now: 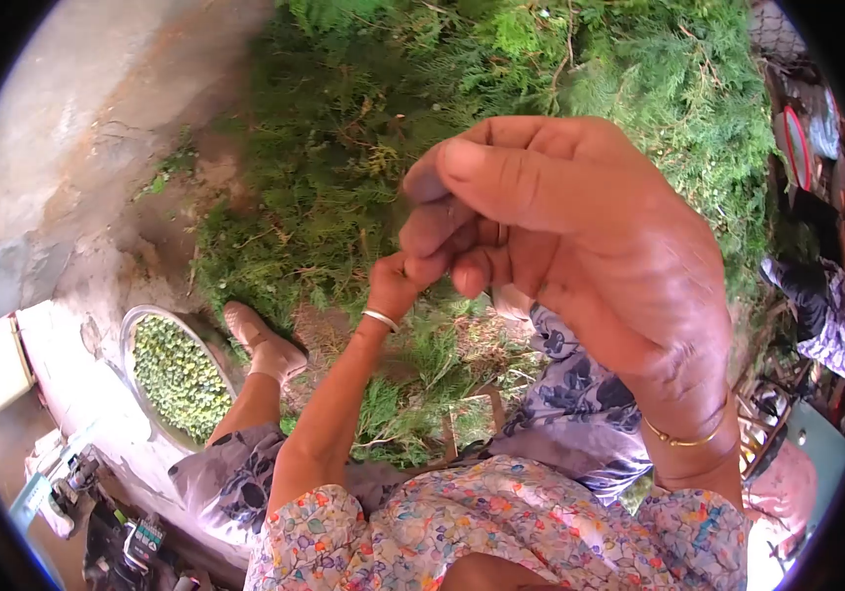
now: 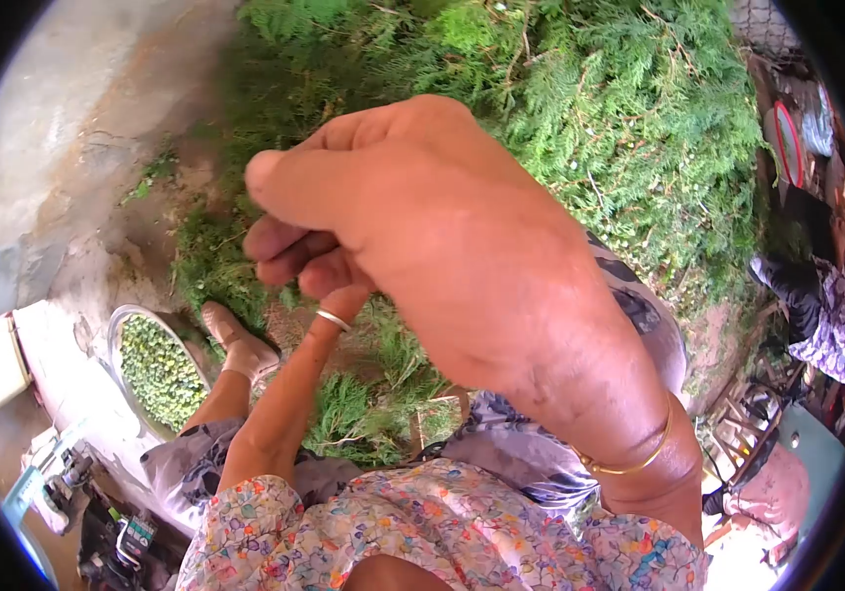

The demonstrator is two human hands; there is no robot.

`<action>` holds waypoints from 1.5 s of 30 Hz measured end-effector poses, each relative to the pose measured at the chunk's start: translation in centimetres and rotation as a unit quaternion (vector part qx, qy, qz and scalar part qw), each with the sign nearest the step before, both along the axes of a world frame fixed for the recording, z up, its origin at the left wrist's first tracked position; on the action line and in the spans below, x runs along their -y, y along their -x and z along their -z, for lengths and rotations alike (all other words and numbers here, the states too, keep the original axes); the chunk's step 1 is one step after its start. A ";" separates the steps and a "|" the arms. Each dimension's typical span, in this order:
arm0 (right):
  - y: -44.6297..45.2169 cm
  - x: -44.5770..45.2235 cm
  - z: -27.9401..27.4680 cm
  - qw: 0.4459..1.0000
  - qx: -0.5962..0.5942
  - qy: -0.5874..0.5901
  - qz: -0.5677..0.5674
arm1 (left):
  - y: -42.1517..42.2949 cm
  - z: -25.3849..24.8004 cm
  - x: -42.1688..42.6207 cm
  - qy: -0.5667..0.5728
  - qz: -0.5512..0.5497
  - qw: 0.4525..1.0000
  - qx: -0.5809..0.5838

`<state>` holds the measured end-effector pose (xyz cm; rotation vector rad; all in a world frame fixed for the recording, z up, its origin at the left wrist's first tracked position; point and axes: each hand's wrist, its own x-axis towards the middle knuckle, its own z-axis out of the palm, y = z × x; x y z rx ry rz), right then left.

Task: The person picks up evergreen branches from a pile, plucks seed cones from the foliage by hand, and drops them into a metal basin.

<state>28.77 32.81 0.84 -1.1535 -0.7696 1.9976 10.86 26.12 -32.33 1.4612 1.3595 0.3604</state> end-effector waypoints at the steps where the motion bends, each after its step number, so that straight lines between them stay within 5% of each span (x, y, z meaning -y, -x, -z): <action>1: 0.3 0.1 0.0 1.000 -0.010 -0.001 0.014 | 0.9 -1.3 -0.4 -0.093 -0.021 0.995 0.019; 2: 0.5 0.1 -0.1 0.999 -0.021 -0.003 0.027 | 1.6 -3.1 -0.9 -0.188 -0.040 0.981 0.028; 3: 0.7 0.0 -0.2 0.999 -0.031 -0.013 0.018 | 2.6 -5.2 -1.2 -0.030 -0.159 0.970 0.182; 4: 1.0 -0.1 -0.3 1.000 -0.006 -0.027 0.015 | 3.3 -8.5 -1.7 0.125 -0.266 0.897 0.330; 5: 1.3 -0.2 -0.4 0.999 0.018 -0.040 0.013 | 3.5 -12.9 -2.3 0.141 -0.286 0.875 0.365; 12: 6.0 -0.4 -0.2 0.979 0.145 -0.140 -0.028 | 9.8 -25.1 -3.2 0.063 -0.338 0.795 0.500; 15: 8.5 0.5 0.9 0.901 0.226 -0.370 -0.026 | 11.7 -28.0 -3.0 0.025 -0.345 0.790 0.506; 18: 10.7 1.0 1.4 0.931 0.090 -0.344 -0.087 | 11.2 -29.5 -2.4 -0.016 -0.348 0.784 0.514; 20: 11.4 0.9 1.5 0.917 0.110 -0.370 -0.103 | 10.5 -29.3 -2.3 -0.032 -0.382 0.776 0.501; 22: 11.6 0.5 1.5 0.963 0.104 -0.215 -0.128 | 9.8 -29.8 -2.3 -0.016 -0.369 0.757 0.539; 28: 13.5 0.6 1.7 0.960 0.048 -0.270 -0.062 | 10.2 -29.4 -2.5 -0.050 -0.349 0.784 0.512; 33: 13.5 0.0 2.1 0.962 0.148 -0.211 -0.089 | 9.9 -29.0 -2.1 0.067 -0.336 0.714 0.610; 35: 13.1 -0.5 2.2 0.959 0.200 -0.183 -0.085 | 9.4 -30.4 -1.6 0.060 -0.344 0.727 0.591; 40: 13.4 -1.0 3.2 0.990 0.018 -0.138 -0.001 | 10.6 -30.8 -1.2 -0.038 -0.322 0.793 0.515; 45: 13.1 -0.9 1.2 0.989 -0.043 -0.139 -0.014 | 13.2 -30.8 -1.2 -0.018 -0.336 0.915 0.222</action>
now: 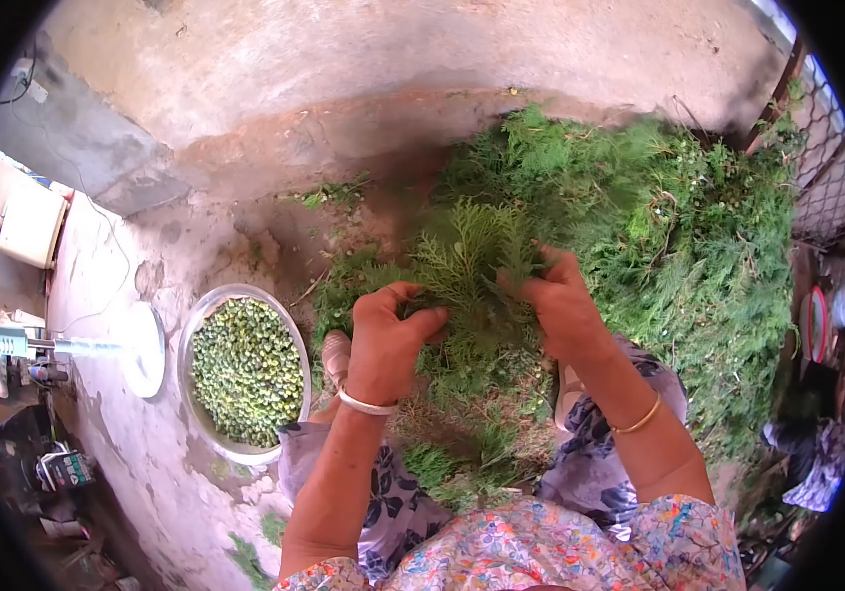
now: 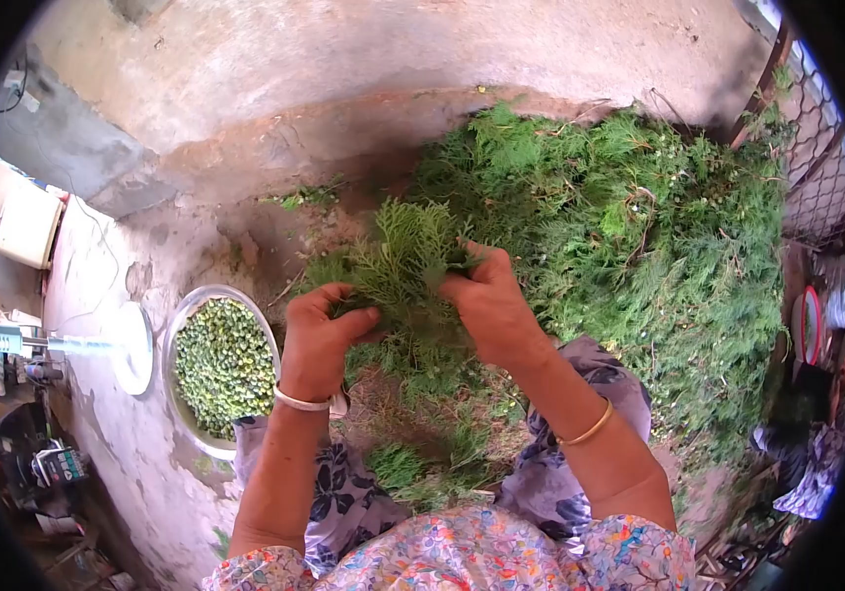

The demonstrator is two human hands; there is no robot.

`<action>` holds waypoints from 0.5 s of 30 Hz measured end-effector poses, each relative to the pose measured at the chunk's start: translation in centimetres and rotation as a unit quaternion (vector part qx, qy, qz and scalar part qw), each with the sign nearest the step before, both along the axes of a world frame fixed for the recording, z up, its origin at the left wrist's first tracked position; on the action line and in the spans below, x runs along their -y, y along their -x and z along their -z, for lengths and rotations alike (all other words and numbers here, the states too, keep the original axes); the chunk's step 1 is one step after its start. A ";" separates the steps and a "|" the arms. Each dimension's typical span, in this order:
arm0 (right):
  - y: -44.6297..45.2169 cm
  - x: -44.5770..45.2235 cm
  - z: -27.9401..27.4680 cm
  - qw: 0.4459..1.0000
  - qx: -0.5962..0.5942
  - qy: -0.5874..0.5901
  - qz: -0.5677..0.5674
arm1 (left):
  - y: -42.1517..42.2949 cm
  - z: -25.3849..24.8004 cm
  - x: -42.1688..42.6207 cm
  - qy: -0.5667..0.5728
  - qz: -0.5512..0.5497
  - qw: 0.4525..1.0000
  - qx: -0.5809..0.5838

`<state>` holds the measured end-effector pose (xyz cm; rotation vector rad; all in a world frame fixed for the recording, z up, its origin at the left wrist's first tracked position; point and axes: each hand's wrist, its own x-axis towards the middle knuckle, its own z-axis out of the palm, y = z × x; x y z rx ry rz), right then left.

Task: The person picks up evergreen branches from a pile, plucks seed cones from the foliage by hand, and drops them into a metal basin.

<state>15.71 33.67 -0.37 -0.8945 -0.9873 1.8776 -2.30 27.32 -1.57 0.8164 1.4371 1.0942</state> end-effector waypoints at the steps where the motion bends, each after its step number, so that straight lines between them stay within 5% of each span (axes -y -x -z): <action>1: 0.0 0.0 -0.2 1.000 -0.018 0.009 -0.008 | 0.3 0.2 0.0 -0.001 -0.001 1.000 0.000; 3: 0.0 0.2 0.2 1.000 0.003 -0.008 0.007 | 0.6 0.7 0.0 -0.099 -0.007 0.938 -0.332; 4: -0.1 0.2 0.3 0.999 0.023 -0.025 0.025 | 0.6 0.6 -0.1 -0.098 -0.008 0.938 -0.332; 6: -0.3 0.3 -0.6 0.999 0.046 -0.003 0.015 | 0.8 0.5 -0.4 -0.158 -0.195 0.847 -0.469; 11: 0.2 0.4 -0.2 0.994 0.101 0.002 0.032 | 1.2 -0.7 -0.3 -0.191 -0.160 0.930 -0.271; 15: 0.2 0.1 -0.1 0.990 0.077 -0.088 -0.082 | -0.7 -1.4 -0.1 -0.126 0.021 0.989 -0.068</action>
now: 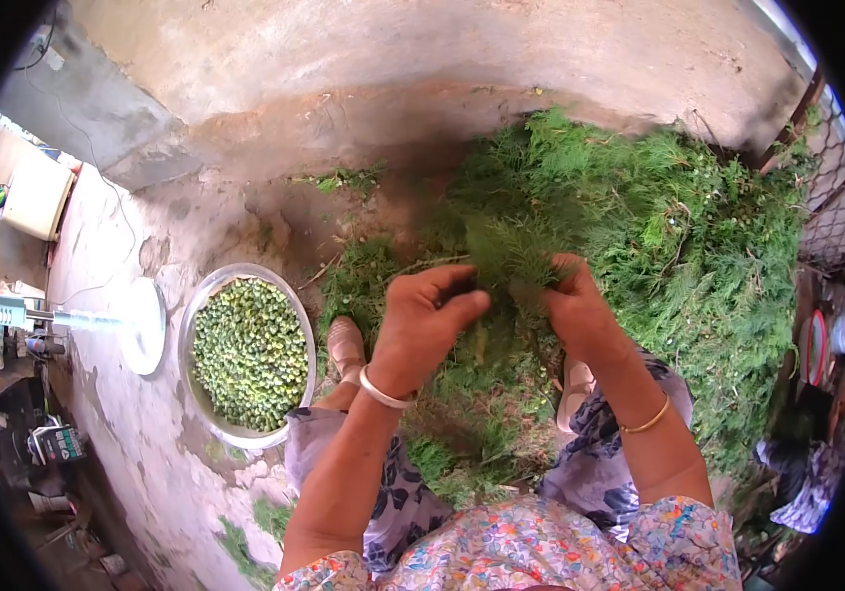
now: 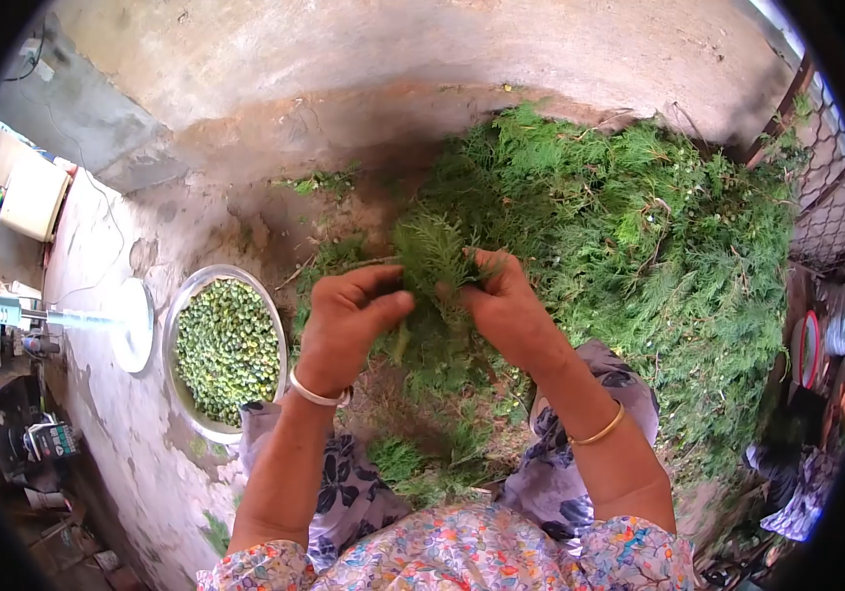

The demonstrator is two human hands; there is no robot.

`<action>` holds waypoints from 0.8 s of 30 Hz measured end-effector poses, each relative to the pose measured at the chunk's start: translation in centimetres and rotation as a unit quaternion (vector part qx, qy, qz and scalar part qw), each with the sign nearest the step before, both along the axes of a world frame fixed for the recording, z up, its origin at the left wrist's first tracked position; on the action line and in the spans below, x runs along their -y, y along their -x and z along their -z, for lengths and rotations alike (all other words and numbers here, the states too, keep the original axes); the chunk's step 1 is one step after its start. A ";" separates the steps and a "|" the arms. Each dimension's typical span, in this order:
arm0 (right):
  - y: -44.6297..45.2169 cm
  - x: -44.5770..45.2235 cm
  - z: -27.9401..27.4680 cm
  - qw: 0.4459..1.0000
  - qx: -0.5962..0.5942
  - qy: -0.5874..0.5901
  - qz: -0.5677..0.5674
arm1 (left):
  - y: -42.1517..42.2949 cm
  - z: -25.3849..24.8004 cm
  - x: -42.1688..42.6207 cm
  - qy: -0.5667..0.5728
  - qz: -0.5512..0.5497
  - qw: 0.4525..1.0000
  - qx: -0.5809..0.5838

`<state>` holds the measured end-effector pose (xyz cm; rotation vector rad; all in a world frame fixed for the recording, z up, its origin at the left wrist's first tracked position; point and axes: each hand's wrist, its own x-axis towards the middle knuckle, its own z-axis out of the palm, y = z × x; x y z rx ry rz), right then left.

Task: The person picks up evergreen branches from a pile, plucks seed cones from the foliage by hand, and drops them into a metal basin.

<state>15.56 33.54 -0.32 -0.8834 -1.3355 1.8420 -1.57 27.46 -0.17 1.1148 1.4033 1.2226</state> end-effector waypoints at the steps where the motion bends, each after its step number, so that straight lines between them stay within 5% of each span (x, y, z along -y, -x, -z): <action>1: 0.0 -0.1 0.3 1.000 0.000 0.000 -0.025 | -0.2 0.0 0.0 0.021 0.046 0.997 0.053; 5: -0.3 -0.2 0.1 0.998 -0.018 0.057 0.030 | -0.1 0.6 0.0 0.068 -0.005 0.994 0.088; 7: -0.3 -0.7 -0.1 0.988 -0.076 0.120 0.066 | 0.6 0.7 -0.3 0.038 -0.007 0.946 0.323; 11: -0.1 -0.3 -0.8 0.989 0.000 0.102 0.110 | -0.2 0.7 -0.7 0.015 -0.055 0.928 0.368; 13: 0.2 0.0 -0.2 0.998 -0.021 0.051 0.038 | -0.3 1.4 -0.7 0.023 -0.085 0.902 0.422; 19: 1.4 0.8 0.7 0.994 0.079 -0.074 0.025 | -2.1 3.2 -0.9 0.020 -0.163 0.893 0.418; 24: 0.6 0.7 -0.4 0.986 0.156 -0.057 -0.015 | -2.9 3.1 -1.2 0.025 -0.170 0.898 0.404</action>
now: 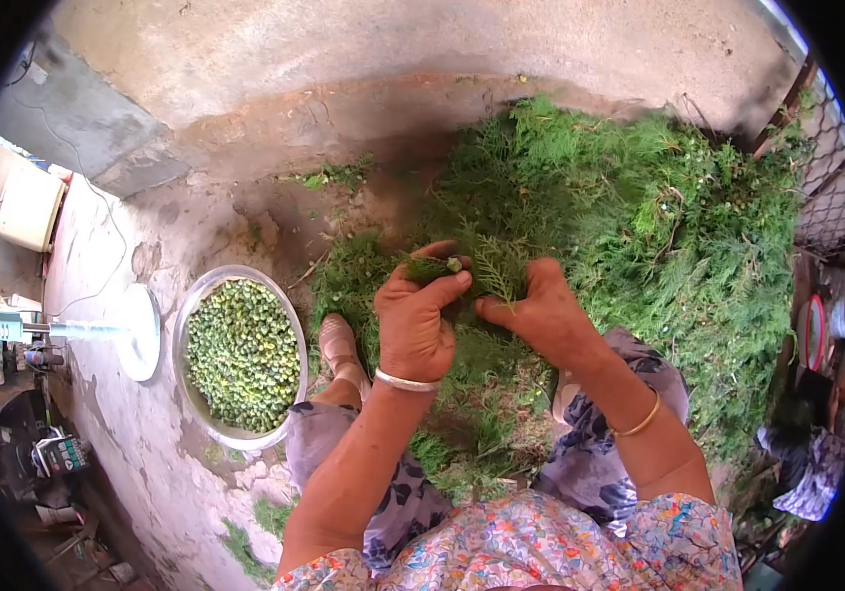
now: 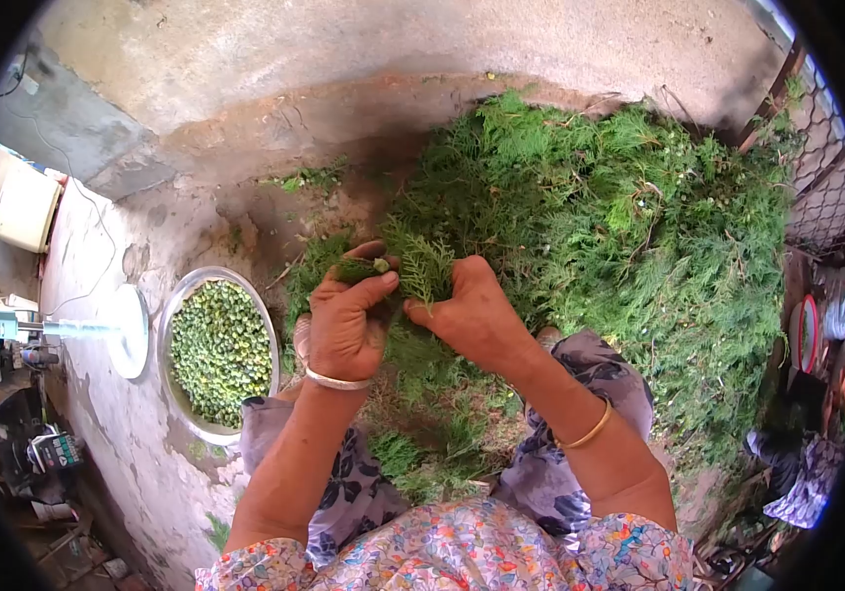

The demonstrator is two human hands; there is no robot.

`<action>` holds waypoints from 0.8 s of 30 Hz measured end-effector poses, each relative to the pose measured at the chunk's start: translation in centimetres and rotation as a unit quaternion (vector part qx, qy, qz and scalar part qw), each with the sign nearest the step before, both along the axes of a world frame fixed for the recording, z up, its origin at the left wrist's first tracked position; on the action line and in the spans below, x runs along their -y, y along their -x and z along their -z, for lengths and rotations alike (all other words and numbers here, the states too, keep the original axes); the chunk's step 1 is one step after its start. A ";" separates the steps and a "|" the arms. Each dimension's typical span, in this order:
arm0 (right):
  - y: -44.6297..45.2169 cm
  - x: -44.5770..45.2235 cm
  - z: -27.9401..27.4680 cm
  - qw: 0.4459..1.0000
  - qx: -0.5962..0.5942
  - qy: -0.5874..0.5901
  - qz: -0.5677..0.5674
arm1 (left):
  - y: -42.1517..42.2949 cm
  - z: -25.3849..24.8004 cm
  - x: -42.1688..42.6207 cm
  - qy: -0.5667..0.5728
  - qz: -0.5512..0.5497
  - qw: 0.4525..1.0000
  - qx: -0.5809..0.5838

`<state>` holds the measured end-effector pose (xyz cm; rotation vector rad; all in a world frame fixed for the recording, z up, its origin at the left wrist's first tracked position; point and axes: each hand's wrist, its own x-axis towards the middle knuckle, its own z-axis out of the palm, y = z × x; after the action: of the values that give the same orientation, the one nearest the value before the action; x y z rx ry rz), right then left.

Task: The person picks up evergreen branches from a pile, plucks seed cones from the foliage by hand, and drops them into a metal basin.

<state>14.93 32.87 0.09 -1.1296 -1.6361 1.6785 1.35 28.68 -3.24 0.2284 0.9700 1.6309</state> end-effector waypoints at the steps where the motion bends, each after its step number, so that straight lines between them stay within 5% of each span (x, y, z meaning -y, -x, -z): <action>1: -0.1 0.0 -0.1 1.000 -0.014 0.021 -0.002 | 0.0 -0.1 -0.1 -0.011 0.005 1.000 -0.005; 11: -0.9 -0.2 -0.1 0.999 -0.023 -0.030 -0.033 | 0.2 -0.9 0.4 -0.002 0.029 0.999 -0.037; 13: -1.1 -0.2 0.2 0.992 0.005 -0.123 -0.041 | 0.3 -1.1 0.4 0.020 0.040 0.999 0.011; 17: -1.2 0.8 -0.2 0.993 -0.011 -0.111 0.032 | 2.4 1.1 -0.3 0.032 0.052 0.994 0.086; 19: -1.8 0.6 0.8 0.999 -0.040 0.003 0.014 | 4.0 1.2 -0.7 0.035 -0.039 0.990 0.135; 24: -2.0 -0.5 0.1 1.000 -0.006 -0.002 0.005 | 5.1 -1.4 0.4 -0.073 0.018 0.995 0.071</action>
<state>16.90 33.34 -0.05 -1.1219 -1.6213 1.6726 -3.74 28.28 -1.83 0.2232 0.7364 1.6629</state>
